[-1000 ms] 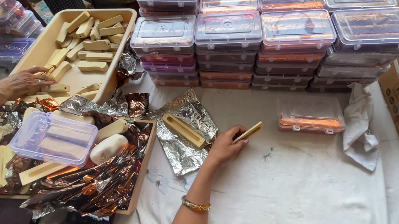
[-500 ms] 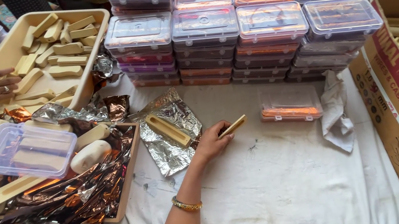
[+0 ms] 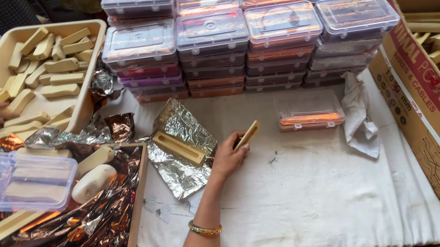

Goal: The person wipes small wooden blocks with a white cloth, then wraps them in copper-colored foil. They place the wrapped blocks into small plastic containers and stack them on the table.

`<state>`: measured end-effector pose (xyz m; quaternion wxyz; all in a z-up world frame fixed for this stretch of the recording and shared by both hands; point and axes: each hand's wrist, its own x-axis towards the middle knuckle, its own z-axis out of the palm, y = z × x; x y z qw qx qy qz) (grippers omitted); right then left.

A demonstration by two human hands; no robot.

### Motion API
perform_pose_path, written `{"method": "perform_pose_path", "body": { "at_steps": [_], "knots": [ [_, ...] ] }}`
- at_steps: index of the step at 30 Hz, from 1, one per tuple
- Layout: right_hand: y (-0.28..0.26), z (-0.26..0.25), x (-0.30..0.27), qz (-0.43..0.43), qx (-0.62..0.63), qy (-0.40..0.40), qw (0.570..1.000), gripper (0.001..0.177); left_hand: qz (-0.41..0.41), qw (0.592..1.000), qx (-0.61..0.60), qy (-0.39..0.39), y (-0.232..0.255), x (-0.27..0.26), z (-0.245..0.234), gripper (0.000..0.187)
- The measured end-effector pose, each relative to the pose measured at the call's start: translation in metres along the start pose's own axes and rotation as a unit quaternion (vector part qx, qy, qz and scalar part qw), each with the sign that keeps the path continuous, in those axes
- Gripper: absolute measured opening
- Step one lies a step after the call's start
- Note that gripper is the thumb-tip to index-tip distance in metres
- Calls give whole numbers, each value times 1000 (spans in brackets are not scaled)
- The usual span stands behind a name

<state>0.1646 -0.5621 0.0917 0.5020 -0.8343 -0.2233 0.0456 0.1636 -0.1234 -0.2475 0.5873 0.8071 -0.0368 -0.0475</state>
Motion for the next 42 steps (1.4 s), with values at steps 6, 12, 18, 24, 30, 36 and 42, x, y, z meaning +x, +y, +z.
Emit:
{"method": "perform_pose_path", "body": {
  "at_steps": [6,12,18,24,30,36,42],
  "knots": [
    [33,25,-15,25,31,33,999,84,2,988,-151,20,-37,20,5,42],
    [82,219,93,54,54,-94,993,67,8,926,-377,9,-20,7,-10,55],
    [170,332,143,44,198,-42,978,73,-66,894,-443,-25,7,-2,-11,64],
    [187,327,140,42,13,80,996,69,-29,941,-332,54,-20,14,-7,84],
    [190,333,130,61,-73,90,991,69,-4,914,-398,77,-9,7,-16,83],
    [185,348,122,47,-38,106,993,65,-2,916,-390,91,-16,9,-19,69],
    [146,335,109,83,5,139,987,63,-42,984,-109,135,4,3,-10,61]
  ]
}}
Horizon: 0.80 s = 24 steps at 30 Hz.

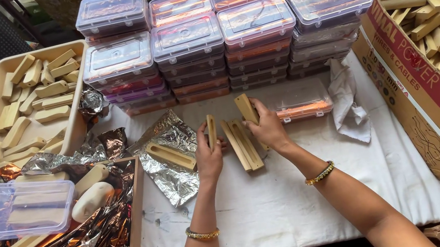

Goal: The person wipes small wooden blocks with a white cloth, then wraps them in copper-colored foil. They place the wrapped blocks into small plastic containers and stack them on the table.

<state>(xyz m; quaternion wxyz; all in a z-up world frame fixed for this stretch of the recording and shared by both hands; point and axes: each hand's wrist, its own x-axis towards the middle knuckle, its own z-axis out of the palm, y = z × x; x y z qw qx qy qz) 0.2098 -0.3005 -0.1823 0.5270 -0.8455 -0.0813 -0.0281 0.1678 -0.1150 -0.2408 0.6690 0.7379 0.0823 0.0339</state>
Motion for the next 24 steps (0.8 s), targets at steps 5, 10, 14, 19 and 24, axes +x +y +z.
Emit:
{"method": "perform_pose_path", "body": {
  "at_steps": [5,10,14,19,24],
  "knots": [
    [5,13,-4,52,111,-75,990,78,38,986,-160,-19,-3,1,-1,65],
    [8,31,-9,-77,266,-185,943,87,21,931,-350,-97,3,-4,-9,82],
    [25,36,-11,-159,11,-104,982,67,62,989,-131,43,10,2,-36,94],
    [30,37,-28,-153,-233,-110,954,80,36,943,258,208,34,-5,-75,92],
    [43,41,-29,-126,-250,-125,952,73,-16,817,548,182,13,-1,-76,78]
  ]
}}
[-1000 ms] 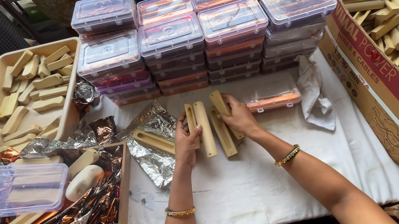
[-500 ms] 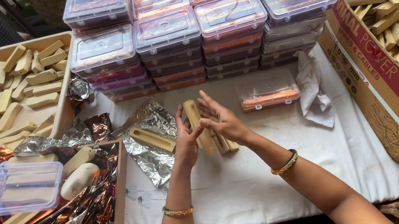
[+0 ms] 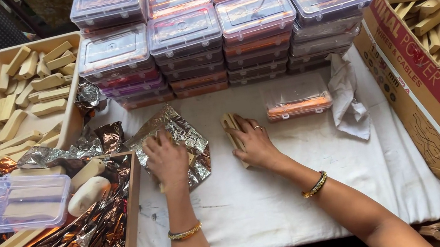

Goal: The person wipes small wooden blocks with a white cloth, then wraps them in copper-colored foil. They place the wrapped blocks into small plastic containers and stack them on the table.

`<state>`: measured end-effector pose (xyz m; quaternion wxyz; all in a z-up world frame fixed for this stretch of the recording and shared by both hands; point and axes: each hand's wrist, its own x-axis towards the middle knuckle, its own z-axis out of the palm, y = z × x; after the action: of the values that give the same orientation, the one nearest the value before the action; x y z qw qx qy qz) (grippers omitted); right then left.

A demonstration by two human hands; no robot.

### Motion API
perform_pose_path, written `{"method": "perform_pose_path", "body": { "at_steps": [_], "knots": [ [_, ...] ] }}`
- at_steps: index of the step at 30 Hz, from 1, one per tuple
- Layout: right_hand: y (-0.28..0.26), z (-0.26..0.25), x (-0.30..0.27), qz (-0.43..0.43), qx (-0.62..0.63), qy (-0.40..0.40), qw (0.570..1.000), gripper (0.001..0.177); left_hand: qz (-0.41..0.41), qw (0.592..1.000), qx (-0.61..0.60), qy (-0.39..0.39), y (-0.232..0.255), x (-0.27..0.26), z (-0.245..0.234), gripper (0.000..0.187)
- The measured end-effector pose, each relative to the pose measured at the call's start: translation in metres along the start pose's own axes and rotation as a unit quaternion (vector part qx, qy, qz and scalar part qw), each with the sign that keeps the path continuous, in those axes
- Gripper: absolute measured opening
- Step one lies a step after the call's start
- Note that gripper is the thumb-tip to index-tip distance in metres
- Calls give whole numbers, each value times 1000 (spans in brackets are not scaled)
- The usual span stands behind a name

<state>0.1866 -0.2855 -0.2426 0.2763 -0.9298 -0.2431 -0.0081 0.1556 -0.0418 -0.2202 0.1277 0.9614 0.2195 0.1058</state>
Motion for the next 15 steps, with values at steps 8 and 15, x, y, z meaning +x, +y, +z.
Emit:
{"method": "perform_pose_path", "body": {
  "at_steps": [8,15],
  "knots": [
    [9,0,-4,10,38,47,998,74,-46,997,22,-58,1,-2,-25,91],
    [27,-21,4,100,86,47,990,92,-7,997,64,33,-5,-2,-14,85]
  ]
}}
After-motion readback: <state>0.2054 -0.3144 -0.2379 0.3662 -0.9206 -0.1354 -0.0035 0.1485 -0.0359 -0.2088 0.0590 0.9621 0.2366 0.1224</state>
